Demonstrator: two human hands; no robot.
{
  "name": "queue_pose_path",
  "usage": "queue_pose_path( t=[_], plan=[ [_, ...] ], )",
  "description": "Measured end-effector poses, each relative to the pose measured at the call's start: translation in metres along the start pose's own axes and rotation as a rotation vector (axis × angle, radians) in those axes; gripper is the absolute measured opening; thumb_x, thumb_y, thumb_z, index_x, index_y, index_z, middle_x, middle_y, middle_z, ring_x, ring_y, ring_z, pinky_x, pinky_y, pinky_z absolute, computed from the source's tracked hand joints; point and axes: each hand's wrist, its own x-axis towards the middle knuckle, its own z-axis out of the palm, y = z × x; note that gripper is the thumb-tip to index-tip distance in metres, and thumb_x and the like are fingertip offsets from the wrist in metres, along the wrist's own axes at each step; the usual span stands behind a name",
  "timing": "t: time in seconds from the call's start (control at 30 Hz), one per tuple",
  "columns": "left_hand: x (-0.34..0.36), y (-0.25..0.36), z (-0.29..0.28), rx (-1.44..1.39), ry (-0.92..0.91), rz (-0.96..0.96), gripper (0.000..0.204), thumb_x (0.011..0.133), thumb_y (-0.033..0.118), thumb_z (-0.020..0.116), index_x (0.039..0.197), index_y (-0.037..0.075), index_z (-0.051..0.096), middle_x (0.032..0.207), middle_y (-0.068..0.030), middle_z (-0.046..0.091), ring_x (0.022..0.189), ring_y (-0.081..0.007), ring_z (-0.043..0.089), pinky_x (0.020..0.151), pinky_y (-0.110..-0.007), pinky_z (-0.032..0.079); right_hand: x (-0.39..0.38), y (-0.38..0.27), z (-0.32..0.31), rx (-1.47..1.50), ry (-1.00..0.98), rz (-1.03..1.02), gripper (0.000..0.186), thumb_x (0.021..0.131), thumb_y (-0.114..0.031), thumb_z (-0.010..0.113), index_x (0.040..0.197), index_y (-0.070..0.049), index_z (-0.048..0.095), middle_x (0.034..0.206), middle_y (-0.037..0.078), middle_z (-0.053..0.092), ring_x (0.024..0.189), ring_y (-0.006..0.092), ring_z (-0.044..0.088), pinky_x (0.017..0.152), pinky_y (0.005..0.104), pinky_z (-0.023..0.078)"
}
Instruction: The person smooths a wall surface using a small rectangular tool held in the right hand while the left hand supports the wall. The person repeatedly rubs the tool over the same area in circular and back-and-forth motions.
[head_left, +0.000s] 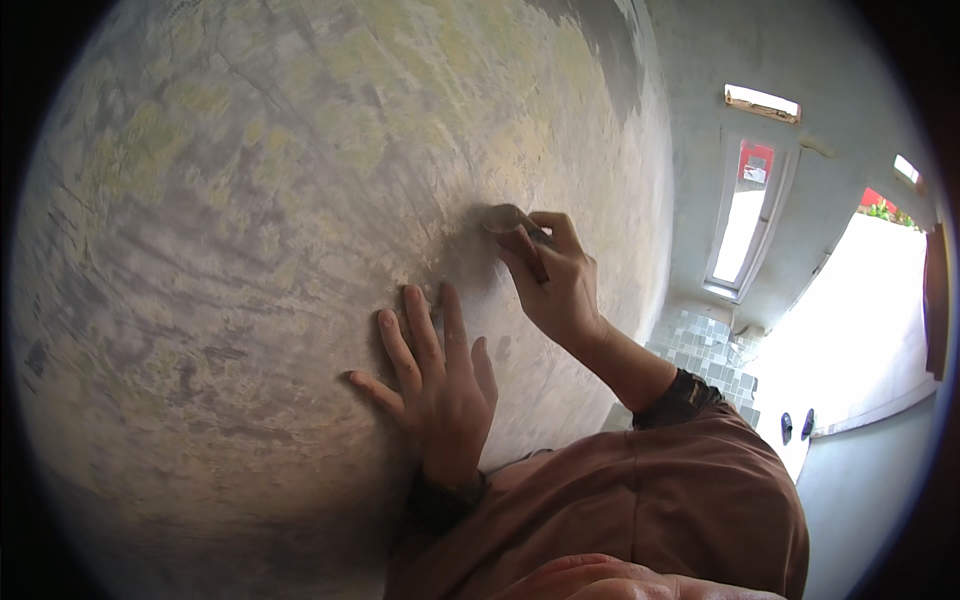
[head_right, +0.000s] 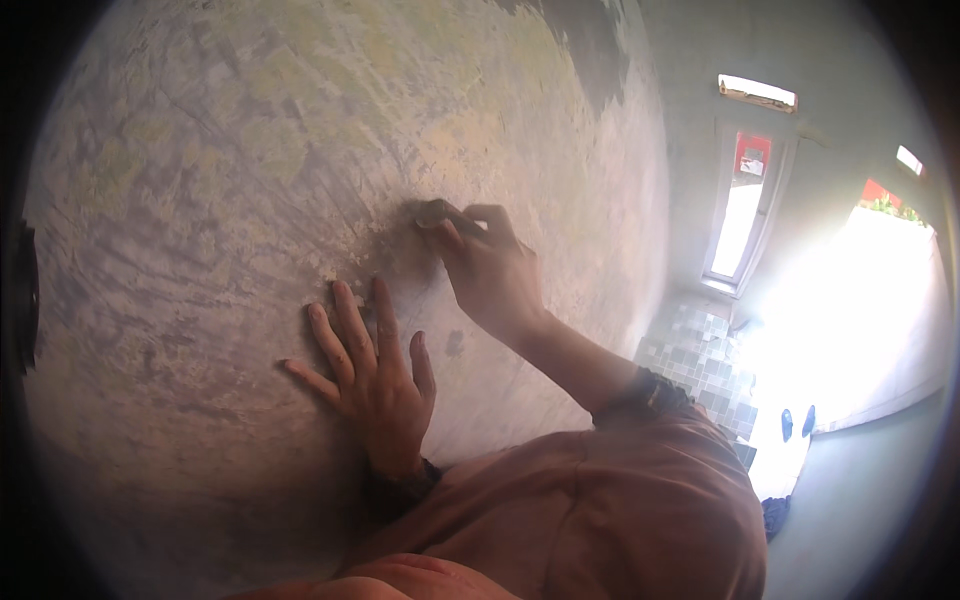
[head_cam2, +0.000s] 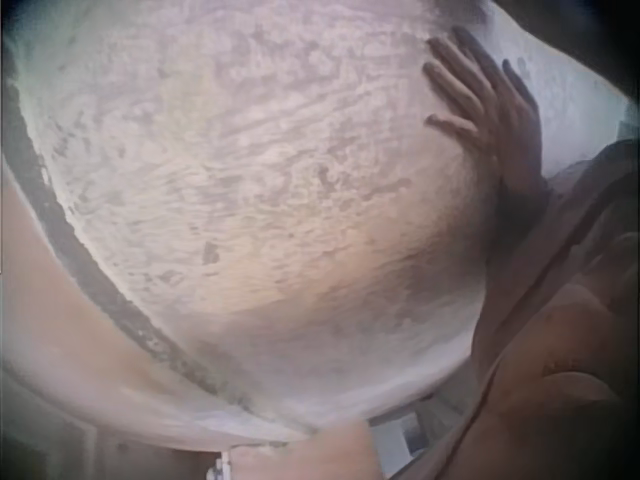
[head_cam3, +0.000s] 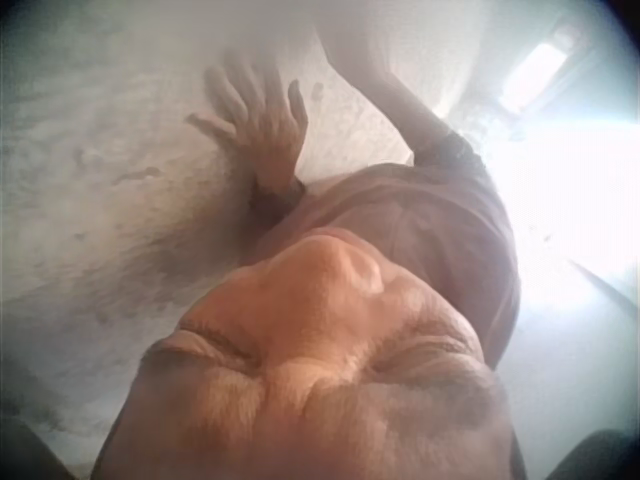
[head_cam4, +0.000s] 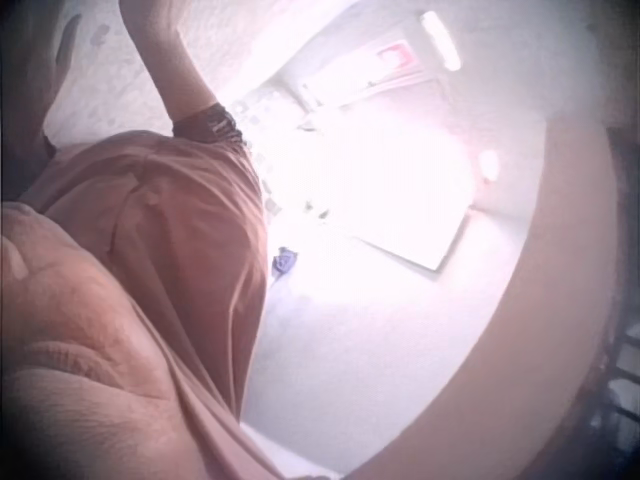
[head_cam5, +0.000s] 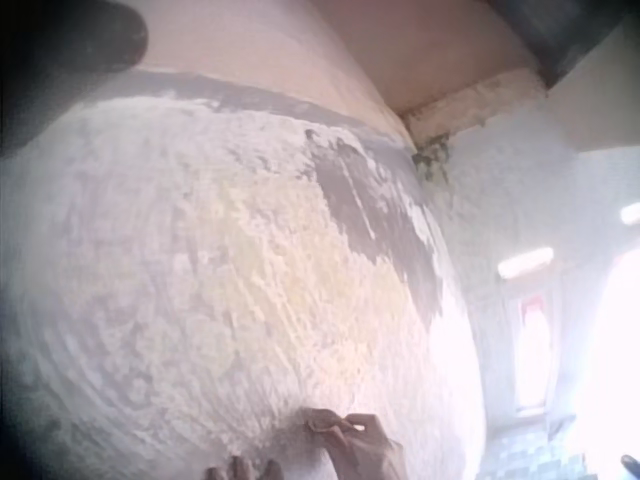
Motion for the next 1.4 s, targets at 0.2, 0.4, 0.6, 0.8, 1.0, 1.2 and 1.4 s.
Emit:
queue_pose_path(
  t=[0.2, 0.4, 0.6, 0.8, 1.0, 1.2, 1.4],
  plan=[
    [0.000, 0.002, 0.002, 0.018, 0.014, 0.002, 0.057, 0.096, 0.040, 0.048, 0.150, 0.021, 0.046, 0.158, -0.0118, 0.038, 0.148, -0.0365, 0.028, 0.117, -0.069, -0.006, 0.001, 0.000, -0.002, 0.059, 0.019, 0.137, 0.013, 0.089, -0.008, 0.071, 0.099, -0.001, 0.075, 0.104, 0.014, 0.067, 0.065, 0.0273, 0.069, 0.056, 0.0341, 0.052],
    [0.001, 0.000, -0.002, 0.028, 0.002, 0.004, 0.056, 0.098, 0.040, 0.046, 0.150, 0.021, 0.045, 0.158, -0.0119, 0.038, 0.148, -0.0364, 0.028, 0.116, -0.069, -0.007, 0.001, 0.004, 0.001, 0.045, 0.033, -0.005, 0.017, 0.094, -0.018, 0.064, 0.106, -0.012, 0.074, 0.108, 0.009, 0.064, 0.066, 0.0309, 0.067, 0.059, 0.0385, 0.055],
    [0.003, 0.004, -0.002, 0.042, 0.003, 0.012, 0.055, 0.099, 0.041, 0.043, 0.150, 0.021, 0.045, 0.158, -0.0124, 0.038, 0.148, -0.0368, 0.029, 0.116, -0.069, -0.007, 0.010, 0.008, 0.000, 0.045, 0.013, 0.152, 0.018, 0.095, -0.018, 0.062, 0.108, -0.015, 0.074, 0.110, 0.008, 0.064, 0.071, 0.0309, 0.068, 0.060, 0.0395, 0.056],
    [-0.001, 0.001, -0.004, 0.028, -0.002, 0.001, 0.056, 0.099, 0.042, 0.044, 0.150, 0.021, 0.045, 0.158, -0.0127, 0.038, 0.148, -0.0367, 0.029, 0.116, -0.068, -0.008, 0.010, -0.001, -0.006, 0.006, -0.087, 0.146, 0.020, 0.097, -0.018, 0.059, 0.110, -0.018, 0.074, 0.110, 0.009, 0.065, 0.094, 0.0303, 0.066, 0.068, 0.0395, 0.058],
    [0.003, 0.002, -0.001, 0.023, 0.010, 0.011, 0.055, 0.099, 0.041, 0.044, 0.150, 0.021, 0.045, 0.158, -0.0126, 0.038, 0.148, -0.0365, 0.028, 0.117, -0.068, -0.007, 0.022, 0.009, -0.001, 0.089, 0.044, 0.200, 0.016, 0.089, -0.009, 0.071, 0.104, -0.003, 0.075, 0.107, 0.012, 0.067, 0.071, 0.0216, 0.068, 0.063, 0.0319, 0.051],
    [0.000, 0.003, -0.002, 0.006, 0.006, -0.001, 0.055, 0.099, 0.040, 0.042, 0.150, 0.021, 0.045, 0.157, -0.0126, 0.038, 0.148, -0.0365, 0.029, 0.117, -0.068, -0.006, 0.017, 0.011, -0.001, 0.022, 0.023, 0.100, 0.017, 0.089, -0.008, 0.071, 0.104, -0.003, 0.075, 0.109, 0.013, 0.067, 0.078, 0.0229, 0.069, 0.066, 0.0318, 0.052],
    [0.002, 0.003, -0.003, 0.027, 0.007, 0.008, 0.054, 0.100, 0.041, 0.040, 0.150, 0.021, 0.045, 0.157, -0.0127, 0.039, 0.148, -0.0364, 0.029, 0.117, -0.068, -0.006, 0.027, 0.009, -0.003, 0.093, 0.044, 0.206, 0.019, 0.088, -0.009, 0.071, 0.106, -0.001, 0.074, 0.110, 0.013, 0.067, 0.080, 0.0241, 0.070, 0.068, 0.0324, 0.053]
  ],
)
